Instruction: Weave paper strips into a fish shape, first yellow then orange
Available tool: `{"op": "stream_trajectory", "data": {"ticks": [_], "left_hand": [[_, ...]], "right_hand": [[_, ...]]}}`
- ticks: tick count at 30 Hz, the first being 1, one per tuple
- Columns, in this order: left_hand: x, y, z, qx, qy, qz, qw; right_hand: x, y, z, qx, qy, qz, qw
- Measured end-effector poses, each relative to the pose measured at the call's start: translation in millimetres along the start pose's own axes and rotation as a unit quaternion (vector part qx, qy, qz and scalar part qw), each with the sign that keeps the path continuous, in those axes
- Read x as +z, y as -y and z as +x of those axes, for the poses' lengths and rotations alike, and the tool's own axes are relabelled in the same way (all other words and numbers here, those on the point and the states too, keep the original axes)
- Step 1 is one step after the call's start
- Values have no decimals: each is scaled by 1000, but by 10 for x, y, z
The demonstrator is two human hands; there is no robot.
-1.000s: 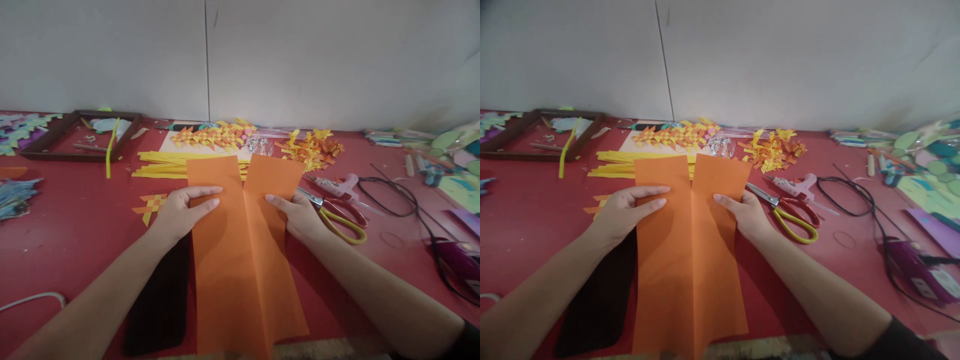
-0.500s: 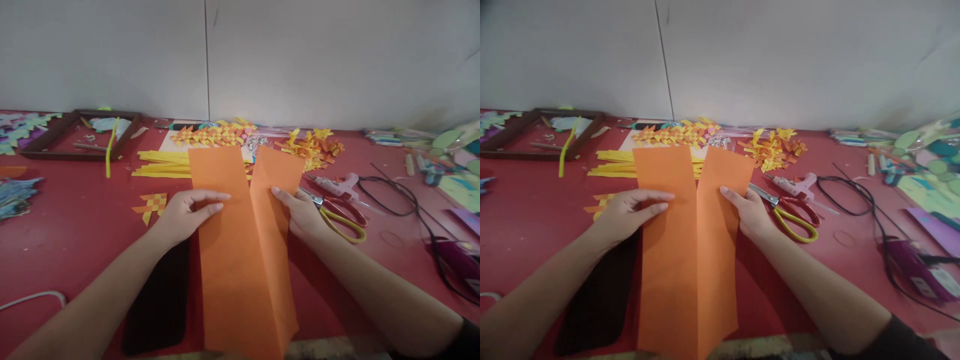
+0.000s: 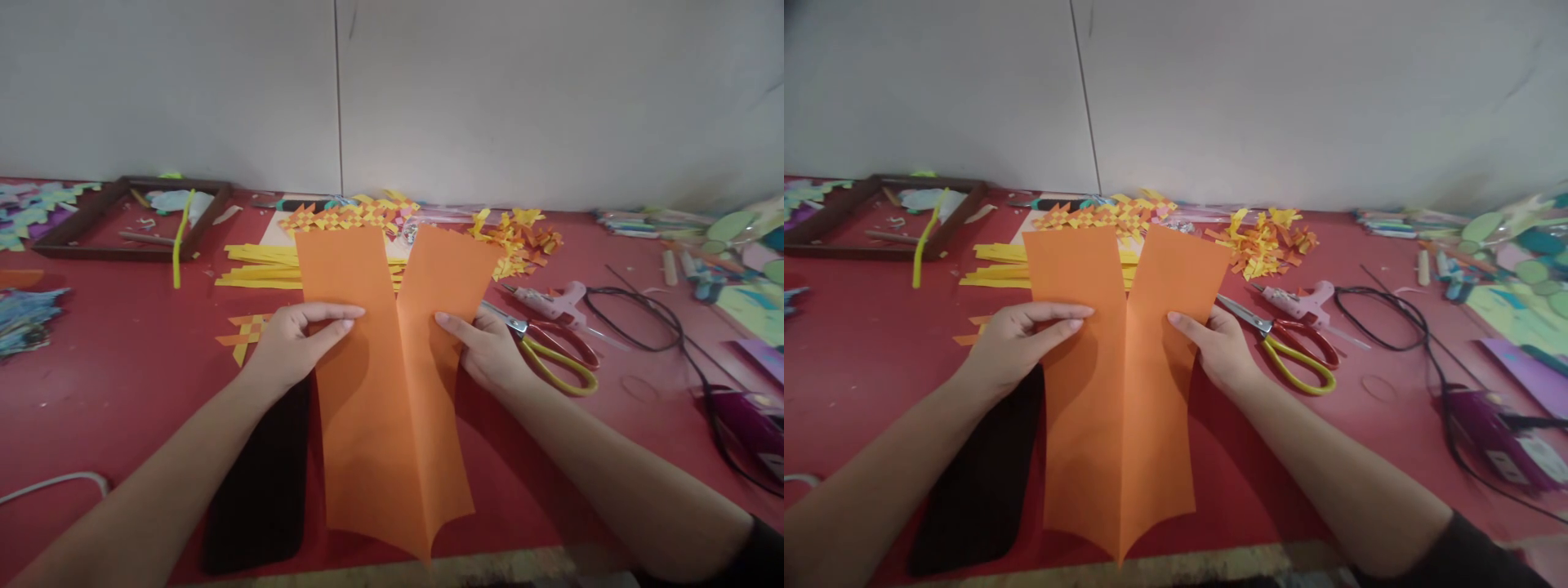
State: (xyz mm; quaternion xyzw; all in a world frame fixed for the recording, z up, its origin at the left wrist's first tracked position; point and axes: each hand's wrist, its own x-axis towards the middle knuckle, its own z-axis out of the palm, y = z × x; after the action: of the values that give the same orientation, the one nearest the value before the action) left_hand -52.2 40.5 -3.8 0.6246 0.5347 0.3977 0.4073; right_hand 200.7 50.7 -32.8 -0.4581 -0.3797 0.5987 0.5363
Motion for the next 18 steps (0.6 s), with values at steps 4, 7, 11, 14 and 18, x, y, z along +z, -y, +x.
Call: {"op": "stream_trajectory", "data": {"ticks": [4, 7, 11, 14, 18], "left_hand": [[11, 7, -5, -13, -2, -16, 1000], [21, 21, 1, -18, -11, -27, 999], [30, 37, 17, -9, -18, -46, 999], [39, 43, 21, 19, -3, -51, 998], [40, 43, 13, 44, -3, -29, 999]], "right_hand": [[2, 4, 7, -9, -8, 3, 1000], [6, 7, 8, -13, -23, 11, 1000], [25, 27, 18, -11, -38, 40, 998], [30, 34, 29, -21, -43, 57, 997], [16, 30, 9, -31, -60, 50, 996]]}}
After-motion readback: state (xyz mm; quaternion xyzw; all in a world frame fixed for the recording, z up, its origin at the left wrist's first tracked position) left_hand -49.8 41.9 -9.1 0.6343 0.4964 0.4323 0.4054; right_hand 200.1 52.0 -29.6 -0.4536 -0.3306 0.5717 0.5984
